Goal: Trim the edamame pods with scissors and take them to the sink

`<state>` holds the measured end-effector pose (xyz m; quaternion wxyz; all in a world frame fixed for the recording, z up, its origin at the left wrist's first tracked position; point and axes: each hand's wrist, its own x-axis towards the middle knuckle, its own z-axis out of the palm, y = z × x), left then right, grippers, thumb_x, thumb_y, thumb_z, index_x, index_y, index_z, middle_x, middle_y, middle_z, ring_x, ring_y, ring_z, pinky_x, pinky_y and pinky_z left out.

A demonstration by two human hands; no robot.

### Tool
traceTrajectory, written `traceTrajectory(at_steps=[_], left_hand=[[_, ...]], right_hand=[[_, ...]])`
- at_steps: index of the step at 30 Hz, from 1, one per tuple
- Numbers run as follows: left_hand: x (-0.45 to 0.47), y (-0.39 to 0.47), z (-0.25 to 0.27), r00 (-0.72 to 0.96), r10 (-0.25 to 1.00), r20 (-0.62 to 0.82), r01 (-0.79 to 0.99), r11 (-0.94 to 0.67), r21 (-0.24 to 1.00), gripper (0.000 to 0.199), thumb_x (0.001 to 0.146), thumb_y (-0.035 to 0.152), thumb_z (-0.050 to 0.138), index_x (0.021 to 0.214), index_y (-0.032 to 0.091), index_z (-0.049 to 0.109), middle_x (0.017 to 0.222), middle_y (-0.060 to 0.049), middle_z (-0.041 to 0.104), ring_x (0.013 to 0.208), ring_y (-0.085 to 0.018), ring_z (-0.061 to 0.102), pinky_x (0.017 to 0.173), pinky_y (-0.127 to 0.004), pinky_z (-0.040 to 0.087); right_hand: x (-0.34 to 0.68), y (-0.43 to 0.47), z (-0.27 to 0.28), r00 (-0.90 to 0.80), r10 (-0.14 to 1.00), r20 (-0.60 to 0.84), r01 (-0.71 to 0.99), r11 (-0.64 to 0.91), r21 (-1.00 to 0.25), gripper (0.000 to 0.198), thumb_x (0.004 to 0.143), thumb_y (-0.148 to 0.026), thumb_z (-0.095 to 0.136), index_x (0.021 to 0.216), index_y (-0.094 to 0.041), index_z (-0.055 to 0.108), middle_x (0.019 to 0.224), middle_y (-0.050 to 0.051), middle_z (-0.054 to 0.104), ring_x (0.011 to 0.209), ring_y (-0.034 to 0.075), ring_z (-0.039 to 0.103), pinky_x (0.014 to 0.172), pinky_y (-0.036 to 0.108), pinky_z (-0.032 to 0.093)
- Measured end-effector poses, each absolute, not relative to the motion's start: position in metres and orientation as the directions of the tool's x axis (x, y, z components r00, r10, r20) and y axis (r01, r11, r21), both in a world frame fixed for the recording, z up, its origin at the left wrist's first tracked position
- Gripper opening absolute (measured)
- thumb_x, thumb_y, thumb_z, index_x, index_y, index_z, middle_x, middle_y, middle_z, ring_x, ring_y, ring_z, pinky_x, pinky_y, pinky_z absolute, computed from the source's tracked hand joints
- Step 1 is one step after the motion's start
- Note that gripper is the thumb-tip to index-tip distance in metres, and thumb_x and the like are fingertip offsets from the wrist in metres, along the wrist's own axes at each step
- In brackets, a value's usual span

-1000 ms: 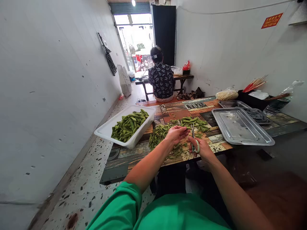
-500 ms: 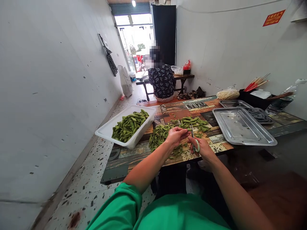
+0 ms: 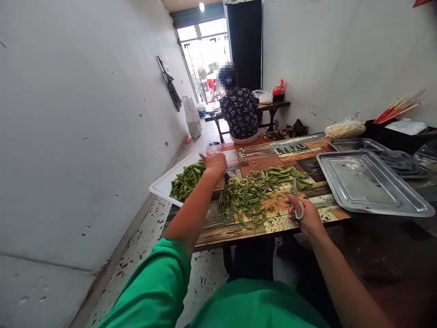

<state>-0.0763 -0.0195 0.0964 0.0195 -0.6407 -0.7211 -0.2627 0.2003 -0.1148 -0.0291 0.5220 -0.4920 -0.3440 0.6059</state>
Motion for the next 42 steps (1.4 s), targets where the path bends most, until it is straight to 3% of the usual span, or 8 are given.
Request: traceTrajectory(at_steps=[2,6,11,14,17,23,34,42], left_hand=[[-0.037,-0.011,0.081,0.034,0.959,0.283,0.984,-0.081,0.157,0.020,0.083,0.009,0.056,0.096,0.007,0.071,0.115,-0.022,0.066,0.120,-0.033,0.051,0.109,-0.058,0.020],[0.058,0.005,0.030,0.406,0.904,0.135,0.903,-0.419,0.093,0.022,0.088,0.027,0.056,0.096,0.021,0.076,0.102,-0.009,0.071,0.106,-0.022,0.059,0.100,-0.034,0.038],[0.110,0.022,-0.001,0.362,0.932,0.026,0.931,-0.362,0.034,0.030,0.087,0.018,0.050,0.101,0.012,0.076,0.111,-0.017,0.068,0.112,-0.025,0.057,0.096,-0.034,0.042],[0.104,0.027,0.007,0.302,0.953,0.025,0.945,-0.303,0.128,0.028,0.087,0.021,0.053,0.102,0.014,0.076,0.113,-0.015,0.070,0.111,-0.025,0.058,0.095,-0.035,0.043],[0.085,0.023,0.016,0.285,0.958,-0.011,0.880,-0.257,0.401,0.026,0.087,0.028,0.057,0.098,0.015,0.076,0.099,-0.009,0.074,0.095,-0.021,0.063,0.085,-0.031,0.046],[0.038,-0.006,0.022,0.455,0.884,-0.106,0.448,-0.125,0.885,0.022,0.073,0.035,0.072,0.073,0.014,0.075,0.067,-0.002,0.068,0.062,-0.012,0.056,0.064,-0.024,0.044],[-0.010,-0.023,0.029,0.544,0.807,-0.229,0.467,-0.065,0.882,0.020,0.063,0.034,0.079,0.066,0.015,0.074,0.062,0.000,0.067,0.060,-0.010,0.054,0.062,-0.020,0.042],[-0.020,-0.038,0.028,0.620,0.676,-0.398,0.227,0.332,0.916,0.034,0.057,0.030,0.089,0.080,0.013,0.071,0.067,-0.003,0.069,0.054,-0.009,0.057,0.053,-0.020,0.039]], right_hand=[[0.205,-0.115,-0.028,0.098,0.971,-0.218,-0.374,-0.167,-0.912,0.061,0.049,-0.063,0.089,0.076,-0.015,0.065,0.051,-0.002,0.053,0.043,0.010,0.047,0.030,0.017,0.028],[0.211,-0.116,-0.027,0.117,0.968,-0.223,-0.474,-0.143,-0.869,0.062,0.047,-0.064,0.090,0.076,-0.014,0.066,0.051,-0.003,0.051,0.044,0.009,0.046,0.031,0.016,0.028],[0.216,-0.114,-0.028,0.062,0.966,-0.252,-0.496,-0.189,-0.847,0.064,0.046,-0.065,0.090,0.077,-0.015,0.064,0.053,-0.003,0.052,0.044,0.009,0.047,0.031,0.015,0.029],[0.215,-0.112,-0.029,0.052,0.968,-0.247,-0.465,-0.195,-0.863,0.066,0.047,-0.070,0.086,0.077,-0.016,0.063,0.051,-0.003,0.052,0.043,0.010,0.048,0.030,0.016,0.028],[0.213,-0.110,-0.030,0.014,0.968,-0.252,-0.372,-0.229,-0.900,0.061,0.056,-0.071,0.082,0.076,-0.017,0.061,0.051,-0.001,0.054,0.042,0.012,0.050,0.030,0.018,0.029],[0.201,-0.108,-0.029,-0.067,0.950,-0.305,-0.090,-0.310,-0.946,0.047,0.071,-0.062,0.077,0.073,-0.018,0.059,0.054,0.000,0.057,0.044,0.013,0.054,0.030,0.018,0.030],[0.188,-0.118,-0.026,-0.172,0.972,-0.163,0.195,-0.129,-0.972,0.052,0.068,-0.066,0.074,0.059,-0.019,0.053,0.043,-0.003,0.050,0.036,0.011,0.048,0.036,0.022,0.034],[0.182,-0.119,-0.032,-0.150,0.971,-0.187,0.109,-0.172,-0.979,0.048,0.064,-0.062,0.078,0.061,-0.019,0.056,0.044,-0.003,0.051,0.037,0.011,0.046,0.036,0.022,0.031]])
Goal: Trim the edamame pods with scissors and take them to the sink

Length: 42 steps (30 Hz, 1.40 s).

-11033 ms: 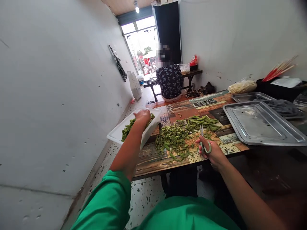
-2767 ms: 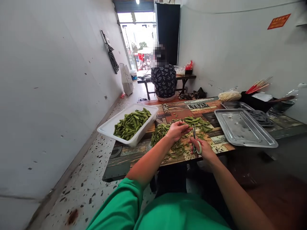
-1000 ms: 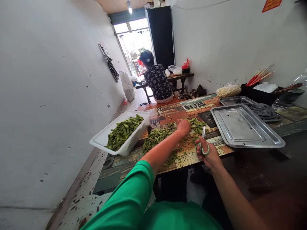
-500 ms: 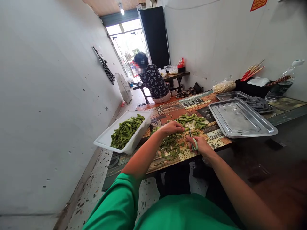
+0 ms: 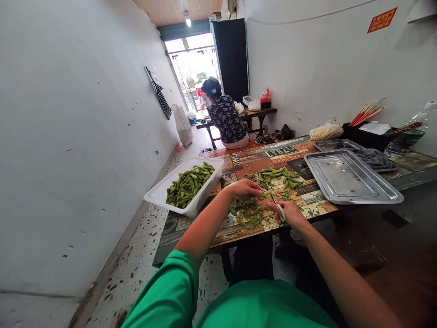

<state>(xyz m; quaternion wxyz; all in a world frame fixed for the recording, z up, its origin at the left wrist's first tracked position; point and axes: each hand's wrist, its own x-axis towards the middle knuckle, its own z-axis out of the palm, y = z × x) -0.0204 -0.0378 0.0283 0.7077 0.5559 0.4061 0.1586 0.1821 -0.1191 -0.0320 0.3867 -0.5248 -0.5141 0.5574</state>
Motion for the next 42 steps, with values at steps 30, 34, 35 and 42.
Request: traceTrajectory(at_steps=[30,34,35,42], left_hand=[[0.029,-0.070,0.008,0.073,0.962,-0.263,-0.372,0.271,0.888,0.025,0.069,-0.001,0.074,0.068,0.012,0.052,0.060,-0.004,0.066,0.061,-0.015,0.069,0.067,-0.026,0.055],[0.026,-0.075,0.009,0.026,0.955,-0.296,-0.374,0.284,0.883,0.022,0.073,-0.004,0.066,0.067,0.011,0.052,0.058,-0.004,0.066,0.056,-0.013,0.067,0.064,-0.025,0.055],[0.025,-0.076,0.009,0.026,0.954,-0.298,-0.378,0.286,0.881,0.022,0.074,-0.005,0.066,0.067,0.011,0.052,0.058,-0.005,0.066,0.057,-0.014,0.067,0.064,-0.025,0.055],[0.019,-0.080,0.011,0.024,0.959,-0.282,-0.389,0.269,0.881,0.024,0.070,-0.003,0.071,0.064,0.012,0.053,0.058,-0.003,0.064,0.060,-0.014,0.068,0.067,-0.026,0.055]], right_hand=[[0.163,-0.121,-0.024,-0.120,0.966,-0.230,-0.088,-0.241,-0.967,0.052,0.071,-0.068,0.072,0.072,-0.017,0.059,0.049,-0.001,0.053,0.039,0.013,0.049,0.028,0.019,0.025],[0.157,-0.122,-0.024,-0.136,0.957,-0.257,-0.059,-0.267,-0.962,0.051,0.072,-0.066,0.073,0.070,-0.018,0.057,0.050,-0.001,0.054,0.039,0.013,0.051,0.029,0.018,0.028],[0.156,-0.122,-0.023,-0.147,0.953,-0.266,-0.064,-0.277,-0.959,0.050,0.073,-0.065,0.073,0.071,-0.018,0.056,0.051,-0.001,0.055,0.041,0.013,0.052,0.030,0.018,0.030],[0.154,-0.120,-0.023,-0.204,0.953,-0.224,-0.097,-0.247,-0.964,0.052,0.072,-0.069,0.070,0.073,-0.018,0.056,0.050,-0.001,0.054,0.041,0.013,0.052,0.030,0.019,0.030]])
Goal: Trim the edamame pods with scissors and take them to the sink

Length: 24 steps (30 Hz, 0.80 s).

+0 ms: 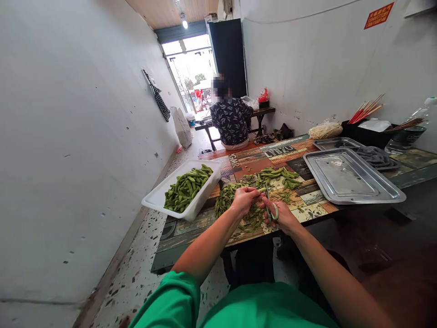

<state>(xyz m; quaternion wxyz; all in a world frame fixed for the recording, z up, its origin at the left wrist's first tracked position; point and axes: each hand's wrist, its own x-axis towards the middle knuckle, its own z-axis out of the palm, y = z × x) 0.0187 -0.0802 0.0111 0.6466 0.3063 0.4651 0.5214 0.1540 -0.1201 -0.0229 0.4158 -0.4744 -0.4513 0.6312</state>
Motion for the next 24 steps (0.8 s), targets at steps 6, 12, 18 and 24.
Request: traceTrajectory(at_steps=[6,12,18,24], left_hand=[[0.029,-0.083,0.001,0.014,0.952,-0.306,-0.413,0.284,0.865,0.028,0.066,0.000,0.076,0.064,0.012,0.051,0.059,-0.003,0.063,0.062,-0.016,0.069,0.070,-0.028,0.056],[-0.024,-0.057,0.036,-0.337,0.931,0.144,0.128,-0.106,0.986,0.012,0.076,0.015,0.070,0.081,0.015,0.059,0.074,-0.003,0.068,0.072,-0.015,0.067,0.077,-0.030,0.053],[-0.108,-0.028,0.099,-0.410,0.794,0.448,0.900,0.274,0.338,0.016,0.086,0.023,0.059,0.094,0.015,0.071,0.108,-0.015,0.069,0.114,-0.030,0.058,0.096,-0.041,0.041],[-0.003,-0.001,0.052,0.117,0.977,0.177,0.978,-0.145,0.153,0.026,0.089,0.033,0.056,0.099,0.021,0.076,0.105,-0.010,0.072,0.104,-0.026,0.062,0.096,-0.039,0.039]], right_hand=[[0.156,-0.119,-0.026,-0.130,0.961,-0.245,-0.085,-0.257,-0.963,0.059,0.062,-0.074,0.073,0.064,-0.018,0.057,0.043,-0.004,0.047,0.033,0.009,0.041,0.029,0.019,0.019],[0.168,-0.113,-0.031,-0.145,0.946,-0.289,-0.042,-0.298,-0.954,0.050,0.063,-0.064,0.078,0.069,-0.018,0.059,0.048,-0.002,0.052,0.036,0.011,0.047,0.031,0.020,0.024],[0.188,-0.106,-0.035,-0.022,0.965,-0.261,-0.212,-0.260,-0.942,0.055,0.058,-0.064,0.083,0.075,-0.016,0.062,0.051,-0.001,0.055,0.040,0.012,0.050,0.030,0.018,0.026],[0.199,-0.106,-0.029,0.055,0.969,-0.243,-0.404,-0.201,-0.893,0.069,0.048,-0.073,0.085,0.079,-0.015,0.062,0.052,-0.001,0.053,0.043,0.011,0.050,0.030,0.016,0.029]])
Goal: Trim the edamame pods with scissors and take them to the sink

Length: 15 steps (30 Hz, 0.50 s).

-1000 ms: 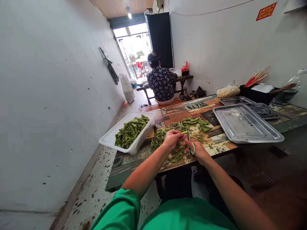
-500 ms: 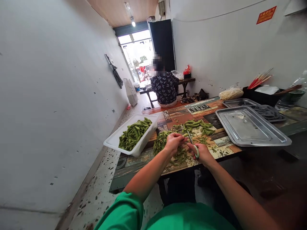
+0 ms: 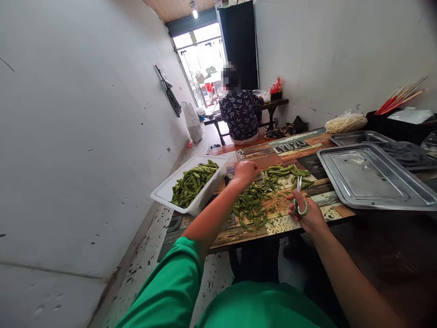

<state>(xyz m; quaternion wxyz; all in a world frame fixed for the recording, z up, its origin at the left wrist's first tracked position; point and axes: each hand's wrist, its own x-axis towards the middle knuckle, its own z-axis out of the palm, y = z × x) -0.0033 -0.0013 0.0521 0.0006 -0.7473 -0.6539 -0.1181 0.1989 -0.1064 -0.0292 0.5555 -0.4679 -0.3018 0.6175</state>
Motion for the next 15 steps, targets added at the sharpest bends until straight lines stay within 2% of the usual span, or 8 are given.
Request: traceTrajectory(at_steps=[2,4,7,9,11,13,15], left_hand=[[0.039,0.008,0.028,0.211,0.975,0.063,0.957,-0.220,0.189,0.025,0.086,0.036,0.061,0.097,0.020,0.077,0.106,-0.011,0.073,0.103,-0.027,0.063,0.096,-0.039,0.039],[0.067,0.016,0.011,0.204,0.979,0.003,0.958,-0.200,0.203,0.022,0.083,0.031,0.064,0.096,0.017,0.076,0.108,-0.015,0.072,0.105,-0.029,0.063,0.097,-0.040,0.039],[0.081,0.025,0.002,0.177,0.983,-0.055,0.961,-0.160,0.227,0.017,0.079,0.018,0.065,0.093,0.017,0.075,0.107,-0.014,0.073,0.105,-0.029,0.064,0.097,-0.040,0.041],[0.077,0.027,0.004,0.213,0.976,-0.043,0.939,-0.192,0.287,0.013,0.077,0.016,0.066,0.087,0.019,0.075,0.103,-0.012,0.074,0.103,-0.027,0.065,0.095,-0.038,0.043],[0.069,0.024,0.006,0.246,0.969,0.029,0.884,-0.237,0.404,0.007,0.078,0.019,0.068,0.083,0.018,0.073,0.095,-0.009,0.074,0.095,-0.023,0.066,0.089,-0.034,0.045],[0.057,0.017,0.005,0.236,0.969,0.074,0.772,-0.233,0.592,0.006,0.079,0.021,0.069,0.082,0.016,0.071,0.082,-0.006,0.073,0.080,-0.018,0.065,0.078,-0.029,0.047],[0.046,0.008,0.002,0.222,0.975,0.020,0.574,-0.148,0.806,0.011,0.079,0.024,0.070,0.083,0.014,0.069,0.069,-0.003,0.069,0.065,-0.013,0.061,0.068,-0.024,0.045]], right_hand=[[0.200,-0.107,-0.030,0.044,0.968,-0.248,-0.409,-0.209,-0.888,0.070,0.047,-0.073,0.085,0.078,-0.015,0.060,0.052,-0.001,0.053,0.043,0.011,0.049,0.030,0.017,0.028],[0.202,-0.108,-0.031,0.032,0.970,-0.243,-0.413,-0.209,-0.886,0.067,0.049,-0.072,0.085,0.077,-0.016,0.058,0.052,-0.001,0.053,0.043,0.011,0.049,0.030,0.017,0.028],[0.205,-0.108,-0.036,0.012,0.975,-0.224,-0.416,-0.199,-0.887,0.065,0.053,-0.071,0.083,0.077,-0.017,0.058,0.052,-0.001,0.054,0.044,0.012,0.051,0.030,0.017,0.028],[0.207,-0.106,-0.039,-0.012,0.977,-0.214,-0.403,-0.200,-0.893,0.064,0.055,-0.071,0.083,0.077,-0.017,0.059,0.052,-0.001,0.054,0.044,0.012,0.051,0.030,0.017,0.029],[0.208,-0.104,-0.043,-0.064,0.973,-0.220,-0.365,-0.228,-0.903,0.062,0.058,-0.071,0.081,0.079,-0.017,0.060,0.054,-0.001,0.055,0.045,0.012,0.052,0.030,0.018,0.030],[0.208,-0.102,-0.045,-0.111,0.965,-0.238,-0.304,-0.261,-0.916,0.059,0.063,-0.070,0.079,0.081,-0.017,0.062,0.055,0.000,0.057,0.045,0.013,0.053,0.030,0.018,0.031],[0.205,-0.102,-0.044,-0.124,0.961,-0.248,-0.239,-0.272,-0.932,0.055,0.067,-0.068,0.077,0.080,-0.017,0.062,0.054,0.000,0.057,0.044,0.014,0.054,0.030,0.019,0.031]])
